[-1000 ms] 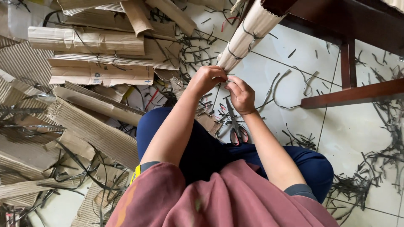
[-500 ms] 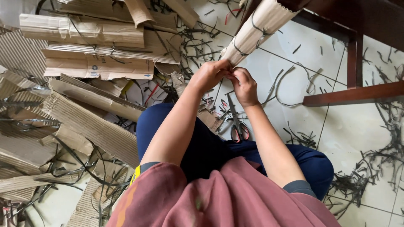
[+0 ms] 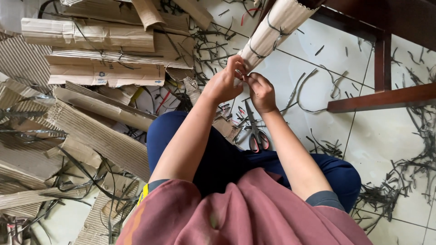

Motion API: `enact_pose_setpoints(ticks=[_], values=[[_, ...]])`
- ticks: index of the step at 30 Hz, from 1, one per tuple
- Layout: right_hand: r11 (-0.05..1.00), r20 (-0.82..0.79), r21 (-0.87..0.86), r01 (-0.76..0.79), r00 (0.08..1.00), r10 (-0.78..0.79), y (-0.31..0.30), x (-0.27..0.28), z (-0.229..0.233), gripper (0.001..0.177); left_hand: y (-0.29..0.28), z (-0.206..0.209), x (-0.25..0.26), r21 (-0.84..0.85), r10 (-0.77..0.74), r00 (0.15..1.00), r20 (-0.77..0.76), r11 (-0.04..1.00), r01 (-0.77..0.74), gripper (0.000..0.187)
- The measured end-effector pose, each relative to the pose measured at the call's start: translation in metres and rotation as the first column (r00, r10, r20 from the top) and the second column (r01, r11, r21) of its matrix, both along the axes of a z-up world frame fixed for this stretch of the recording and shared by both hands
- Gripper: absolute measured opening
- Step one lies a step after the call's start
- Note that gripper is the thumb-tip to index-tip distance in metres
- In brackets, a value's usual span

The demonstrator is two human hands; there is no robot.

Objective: Wrapping cardboard around furniture legs and securing it by tying plastic strips

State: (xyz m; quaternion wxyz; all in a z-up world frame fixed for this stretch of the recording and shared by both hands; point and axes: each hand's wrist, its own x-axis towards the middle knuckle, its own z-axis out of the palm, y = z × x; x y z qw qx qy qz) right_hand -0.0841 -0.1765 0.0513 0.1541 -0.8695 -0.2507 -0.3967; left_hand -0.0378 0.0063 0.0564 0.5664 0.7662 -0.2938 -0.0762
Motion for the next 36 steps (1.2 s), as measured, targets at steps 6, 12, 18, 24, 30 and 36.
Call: enact_pose_setpoints(ticks=[6, 12, 18, 24, 30, 36], values=[[0.964, -0.065, 0.263, -0.046, 0.996, 0.065, 0.006, 0.007, -0.004, 0.006, -0.009, -0.02, 0.004, -0.022, 0.127, 0.991, 0.035, 0.992, -0.126, 0.074], [0.958, -0.071, 0.287, -0.008, 0.997, 0.03, 0.006, 0.006, -0.009, 0.005, -0.01, -0.02, -0.001, -0.048, 0.16, 0.987, 0.015, 0.986, -0.159, 0.077], [0.999, -0.016, 0.04, 0.006, 1.0, -0.006, 0.009, 0.004, -0.004, 0.007, -0.016, -0.023, -0.004, 0.11, 0.237, 0.958, 0.164, 0.96, -0.257, 0.064], [0.973, -0.072, -0.181, 0.14, 0.985, -0.155, 0.0, 0.007, -0.016, 0.014, -0.029, -0.037, -0.001, 0.121, 0.386, 0.907, 0.169, 0.905, -0.408, 0.06], [0.978, -0.328, 0.002, 0.208, 0.924, -0.196, 0.02, -0.002, 0.004, 0.007, -0.034, -0.07, 0.014, -0.146, 0.305, 0.666, -0.681, 0.834, -0.532, 0.042], [0.929, -0.353, -0.001, 0.371, 0.869, -0.347, 0.032, -0.002, -0.013, 0.003, -0.044, -0.087, 0.016, -0.198, 0.011, 0.343, -0.939, 0.799, -0.567, 0.024]])
